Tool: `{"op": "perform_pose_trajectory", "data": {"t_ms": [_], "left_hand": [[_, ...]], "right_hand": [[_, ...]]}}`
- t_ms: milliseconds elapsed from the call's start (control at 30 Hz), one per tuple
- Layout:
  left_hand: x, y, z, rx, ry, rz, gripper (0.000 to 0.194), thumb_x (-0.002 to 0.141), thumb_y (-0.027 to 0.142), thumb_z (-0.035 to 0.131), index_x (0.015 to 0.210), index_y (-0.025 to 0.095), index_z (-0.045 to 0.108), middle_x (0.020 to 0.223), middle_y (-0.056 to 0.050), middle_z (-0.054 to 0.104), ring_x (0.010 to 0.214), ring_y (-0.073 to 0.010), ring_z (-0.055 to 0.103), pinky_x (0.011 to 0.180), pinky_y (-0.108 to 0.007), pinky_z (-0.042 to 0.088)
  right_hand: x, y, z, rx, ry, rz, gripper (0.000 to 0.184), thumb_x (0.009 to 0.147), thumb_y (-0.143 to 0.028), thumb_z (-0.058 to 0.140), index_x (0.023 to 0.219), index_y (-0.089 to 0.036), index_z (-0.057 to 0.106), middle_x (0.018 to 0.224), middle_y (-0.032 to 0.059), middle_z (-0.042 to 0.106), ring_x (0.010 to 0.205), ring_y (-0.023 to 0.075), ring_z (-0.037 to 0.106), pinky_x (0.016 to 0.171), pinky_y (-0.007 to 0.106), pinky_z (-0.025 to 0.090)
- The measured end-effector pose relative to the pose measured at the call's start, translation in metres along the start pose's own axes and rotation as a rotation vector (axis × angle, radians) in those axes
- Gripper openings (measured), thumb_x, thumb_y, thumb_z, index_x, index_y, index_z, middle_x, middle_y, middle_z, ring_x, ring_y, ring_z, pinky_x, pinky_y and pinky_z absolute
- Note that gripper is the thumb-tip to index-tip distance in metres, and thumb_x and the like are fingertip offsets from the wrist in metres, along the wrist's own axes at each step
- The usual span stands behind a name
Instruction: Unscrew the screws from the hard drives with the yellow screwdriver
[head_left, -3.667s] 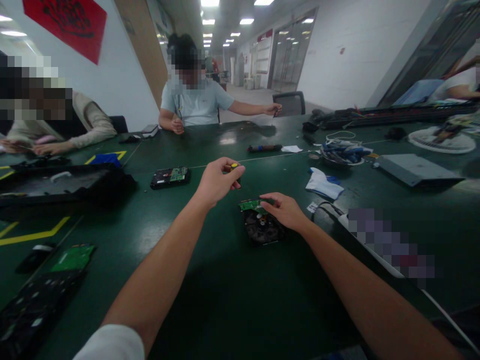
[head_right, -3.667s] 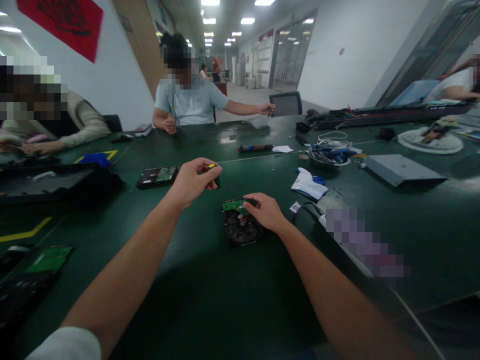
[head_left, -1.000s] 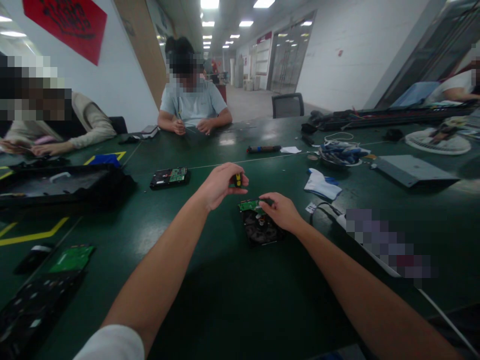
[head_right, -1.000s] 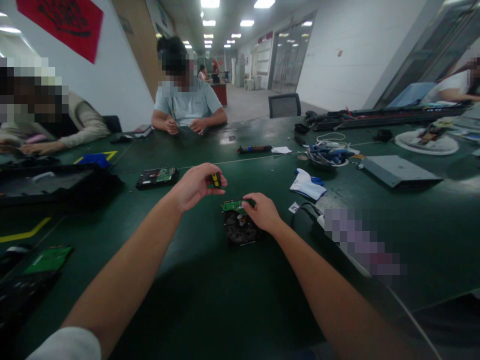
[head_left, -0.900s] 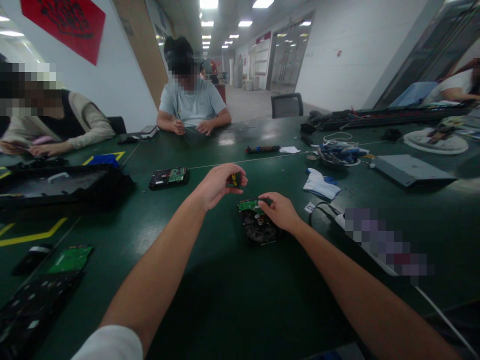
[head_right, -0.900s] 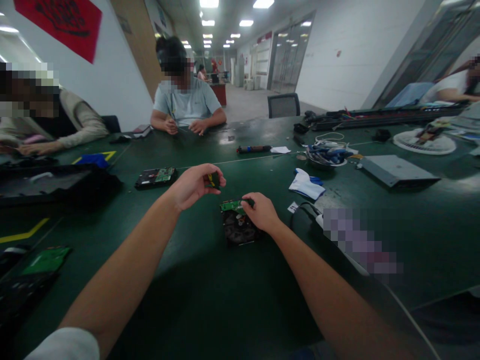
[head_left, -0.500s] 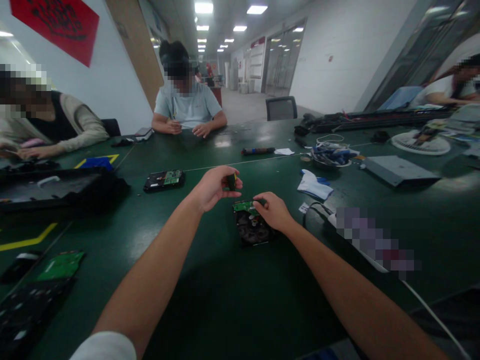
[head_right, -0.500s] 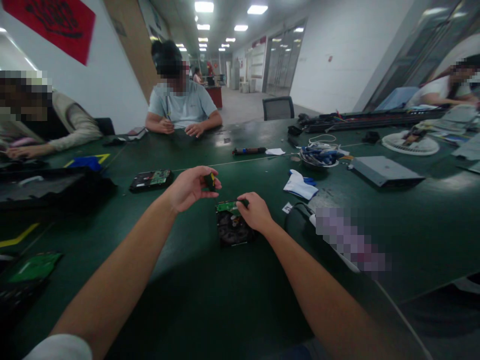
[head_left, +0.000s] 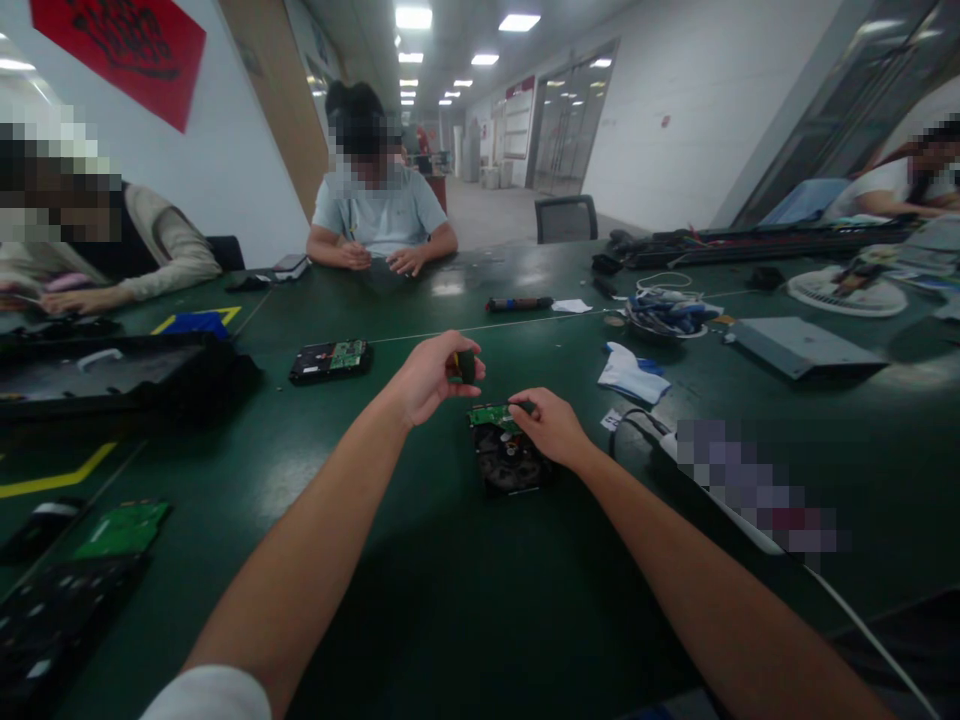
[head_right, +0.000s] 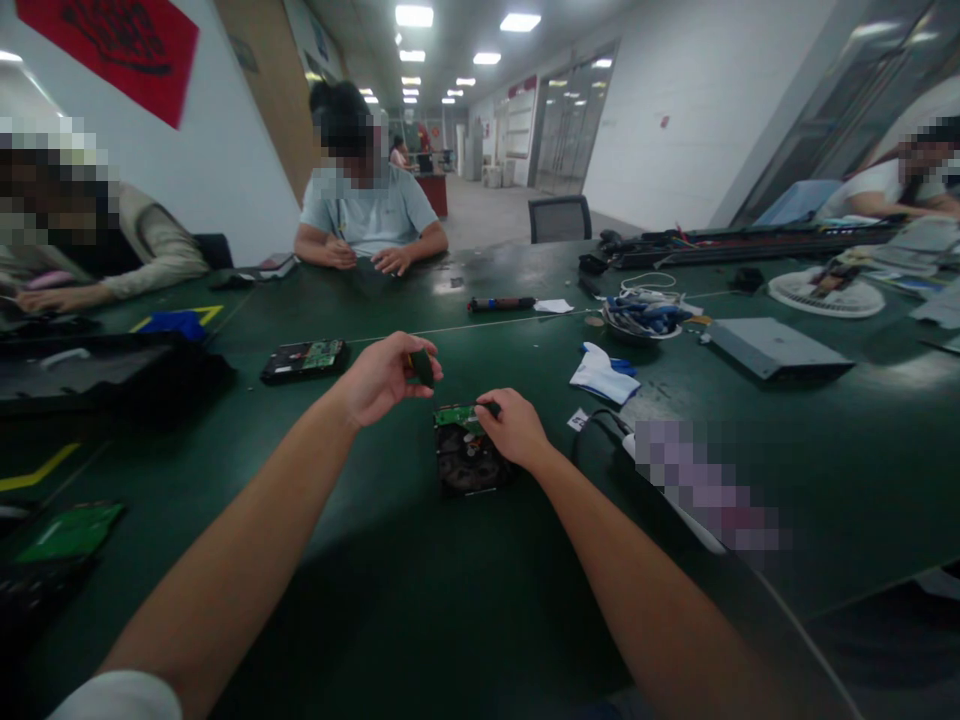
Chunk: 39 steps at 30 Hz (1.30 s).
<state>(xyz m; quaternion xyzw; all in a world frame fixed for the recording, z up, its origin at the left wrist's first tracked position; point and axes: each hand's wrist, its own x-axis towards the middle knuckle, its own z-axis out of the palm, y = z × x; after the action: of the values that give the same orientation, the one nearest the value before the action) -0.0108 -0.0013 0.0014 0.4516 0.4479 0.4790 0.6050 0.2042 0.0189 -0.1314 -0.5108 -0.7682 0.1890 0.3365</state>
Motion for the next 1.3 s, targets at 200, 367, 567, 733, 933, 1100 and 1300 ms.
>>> {"op": "perform_pose_trajectory", "data": {"t_ms": [200, 367, 567, 733, 933, 1100, 1300], "left_hand": [[0.002, -0.002, 0.001, 0.068, 0.003, 0.084, 0.015, 0.077, 0.029, 0.061, 0.075, 0.015, 0.067, 0.079, -0.009, 0.067, 0.076, -0.0181, 0.063, 0.055, -0.024, 0.05], [-0.001, 0.0, 0.0, 0.151, 0.013, 0.085, 0.023, 0.079, 0.033, 0.062, 0.079, 0.014, 0.074, 0.086, -0.01, 0.067, 0.077, -0.018, 0.06, 0.053, -0.024, 0.048], [-0.003, 0.0, 0.002, 0.041, -0.021, 0.013, 0.015, 0.08, 0.032, 0.06, 0.081, 0.017, 0.065, 0.073, -0.007, 0.066, 0.071, -0.0199, 0.064, 0.051, -0.026, 0.05], [-0.001, -0.002, 0.002, 0.049, -0.018, 0.027, 0.016, 0.079, 0.03, 0.059, 0.075, 0.016, 0.065, 0.078, -0.009, 0.068, 0.075, -0.0198, 0.066, 0.058, -0.028, 0.055], [0.0, -0.001, -0.001, 0.08, 0.015, 0.056, 0.022, 0.082, 0.03, 0.062, 0.082, 0.011, 0.074, 0.079, -0.01, 0.067, 0.074, -0.0167, 0.063, 0.056, -0.024, 0.052], [-0.001, 0.001, 0.001, -0.02, 0.032, -0.014, 0.01, 0.083, 0.025, 0.062, 0.082, 0.015, 0.064, 0.077, -0.01, 0.072, 0.075, -0.0192, 0.07, 0.065, -0.029, 0.058], [-0.001, 0.0, 0.003, -0.015, 0.029, -0.003, 0.008, 0.084, 0.022, 0.06, 0.082, 0.015, 0.062, 0.077, -0.01, 0.072, 0.076, -0.0191, 0.07, 0.069, -0.03, 0.059]], "right_hand": [[-0.001, 0.001, -0.001, 0.001, -0.027, 0.003, 0.024, 0.096, -0.034, 0.061, 0.111, -0.021, 0.076, 0.104, 0.0075, 0.071, 0.077, 0.0171, 0.063, 0.075, 0.032, 0.052], [0.0, 0.0, -0.002, 0.002, -0.038, 0.012, 0.025, 0.096, -0.034, 0.062, 0.112, -0.02, 0.075, 0.106, 0.0077, 0.072, 0.071, 0.0158, 0.061, 0.076, 0.033, 0.052], [0.0, -0.002, -0.002, 0.006, -0.045, 0.025, 0.024, 0.097, -0.033, 0.062, 0.112, -0.021, 0.075, 0.109, 0.0077, 0.072, 0.071, 0.0155, 0.061, 0.076, 0.033, 0.051], [0.0, -0.001, -0.003, 0.001, -0.047, 0.011, 0.024, 0.097, -0.032, 0.062, 0.112, -0.019, 0.076, 0.11, 0.0092, 0.072, 0.075, 0.0166, 0.063, 0.078, 0.033, 0.052], [0.0, 0.001, -0.004, 0.034, -0.034, -0.05, 0.026, 0.101, -0.032, 0.054, 0.111, -0.022, 0.076, 0.112, 0.0094, 0.075, 0.104, 0.0234, 0.068, 0.093, 0.038, 0.052], [0.0, 0.003, -0.005, 0.036, 0.062, 0.005, 0.026, 0.1, -0.032, 0.053, 0.106, -0.022, 0.077, 0.111, 0.0106, 0.075, 0.105, 0.025, 0.068, 0.098, 0.041, 0.052], [0.002, 0.02, -0.006, 0.068, 0.304, 0.093, 0.034, 0.076, -0.005, 0.053, 0.099, -0.018, 0.076, 0.113, 0.0119, 0.07, 0.088, 0.0224, 0.072, 0.096, 0.045, 0.057]]}}
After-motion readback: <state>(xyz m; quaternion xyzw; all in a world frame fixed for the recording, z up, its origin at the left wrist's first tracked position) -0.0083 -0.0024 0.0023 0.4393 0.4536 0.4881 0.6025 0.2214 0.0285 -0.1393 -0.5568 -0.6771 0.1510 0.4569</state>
